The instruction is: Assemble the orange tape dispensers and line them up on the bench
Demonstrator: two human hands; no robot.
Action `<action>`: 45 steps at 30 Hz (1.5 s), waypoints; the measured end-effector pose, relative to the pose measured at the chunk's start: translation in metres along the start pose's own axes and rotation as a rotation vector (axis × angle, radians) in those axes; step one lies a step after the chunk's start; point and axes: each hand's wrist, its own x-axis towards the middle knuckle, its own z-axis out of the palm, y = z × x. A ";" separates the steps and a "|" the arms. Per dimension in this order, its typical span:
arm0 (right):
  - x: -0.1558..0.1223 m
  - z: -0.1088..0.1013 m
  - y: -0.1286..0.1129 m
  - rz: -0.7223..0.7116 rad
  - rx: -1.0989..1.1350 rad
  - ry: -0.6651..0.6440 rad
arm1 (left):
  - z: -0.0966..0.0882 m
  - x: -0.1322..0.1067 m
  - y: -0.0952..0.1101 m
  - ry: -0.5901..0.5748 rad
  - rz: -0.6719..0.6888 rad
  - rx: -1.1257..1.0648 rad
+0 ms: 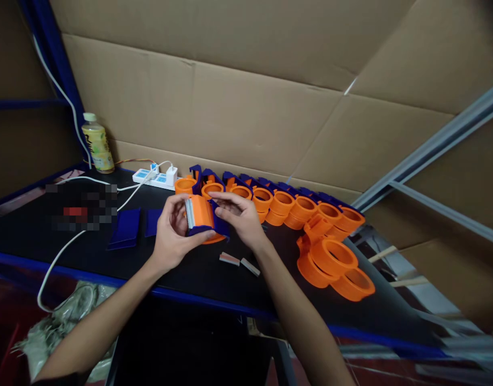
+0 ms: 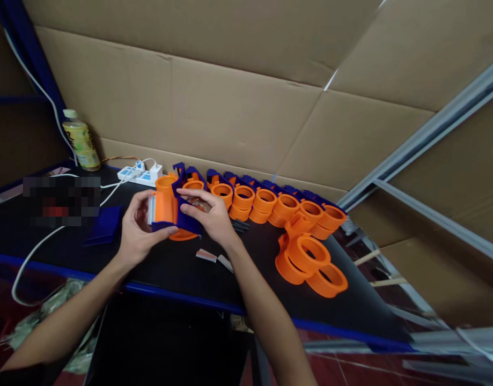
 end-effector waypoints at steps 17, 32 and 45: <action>0.002 -0.007 0.002 -0.053 -0.115 -0.007 | 0.004 -0.004 0.009 0.043 0.159 0.120; 0.002 -0.009 0.005 -0.024 0.027 0.024 | -0.003 -0.005 0.007 -0.157 0.218 0.068; 0.002 -0.011 0.005 0.044 0.025 -0.006 | -0.007 -0.006 0.003 -0.188 0.211 0.113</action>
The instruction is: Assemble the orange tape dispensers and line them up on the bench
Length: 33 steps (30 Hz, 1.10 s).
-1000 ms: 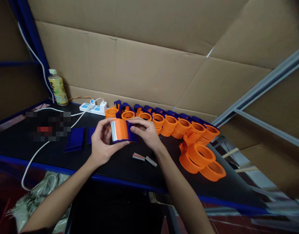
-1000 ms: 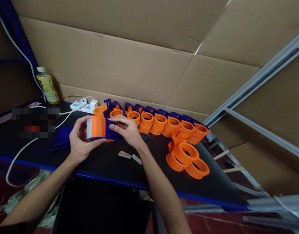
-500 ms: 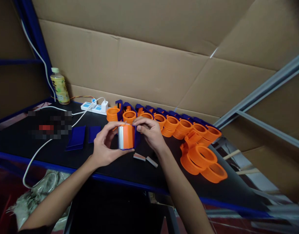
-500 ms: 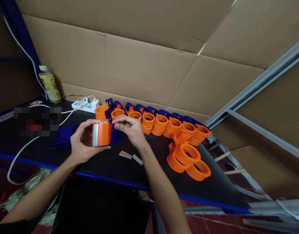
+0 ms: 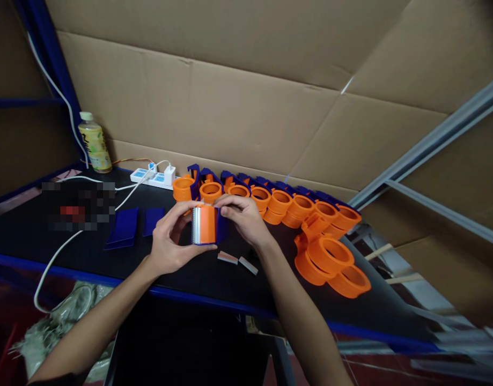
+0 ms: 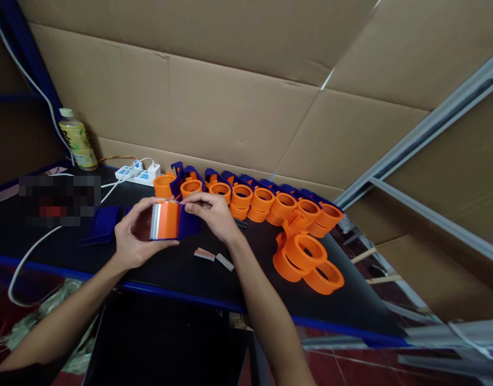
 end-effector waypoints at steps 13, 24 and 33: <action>-0.003 -0.003 -0.007 0.044 -0.052 -0.052 | 0.000 0.000 0.002 0.016 0.045 0.051; -0.002 -0.004 -0.001 0.030 -0.054 -0.078 | -0.012 0.002 -0.004 -0.117 -0.035 -0.007; 0.000 -0.002 0.001 0.009 -0.018 -0.100 | -0.010 0.004 -0.003 -0.175 -0.103 -0.119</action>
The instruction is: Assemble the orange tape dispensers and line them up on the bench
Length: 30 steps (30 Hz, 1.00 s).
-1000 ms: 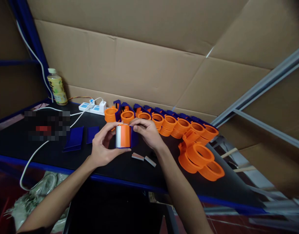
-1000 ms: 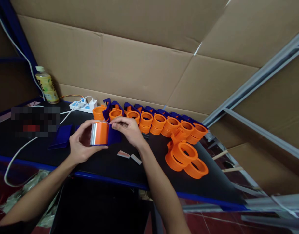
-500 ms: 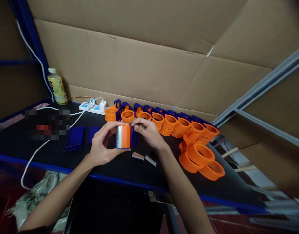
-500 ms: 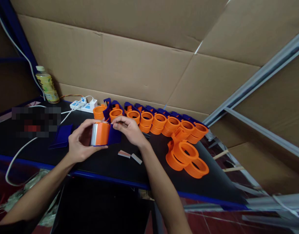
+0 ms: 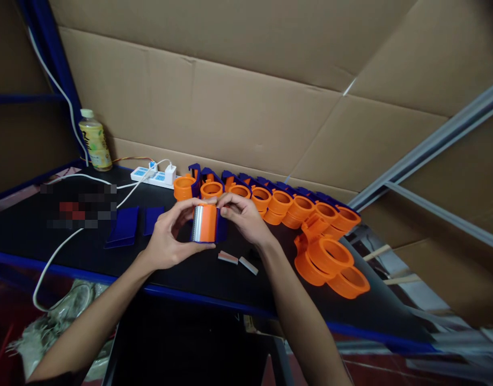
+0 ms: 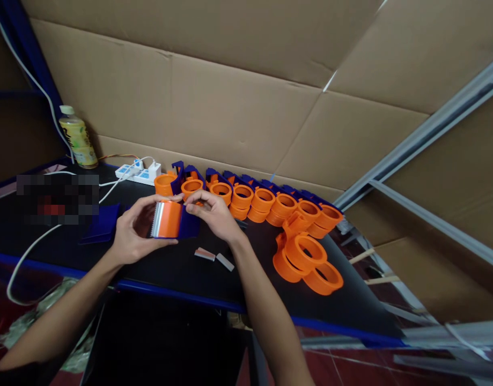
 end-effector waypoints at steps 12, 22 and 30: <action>-0.005 0.015 -0.007 -0.416 -0.773 -0.031 | -0.007 0.013 -0.011 0.643 -0.280 -0.227; -0.003 0.012 0.006 -0.354 -0.682 0.089 | -0.001 0.016 -0.005 0.405 -0.403 -0.421; -0.017 0.024 -0.012 -0.221 -0.822 0.004 | 0.001 0.016 -0.009 0.582 -0.478 -0.463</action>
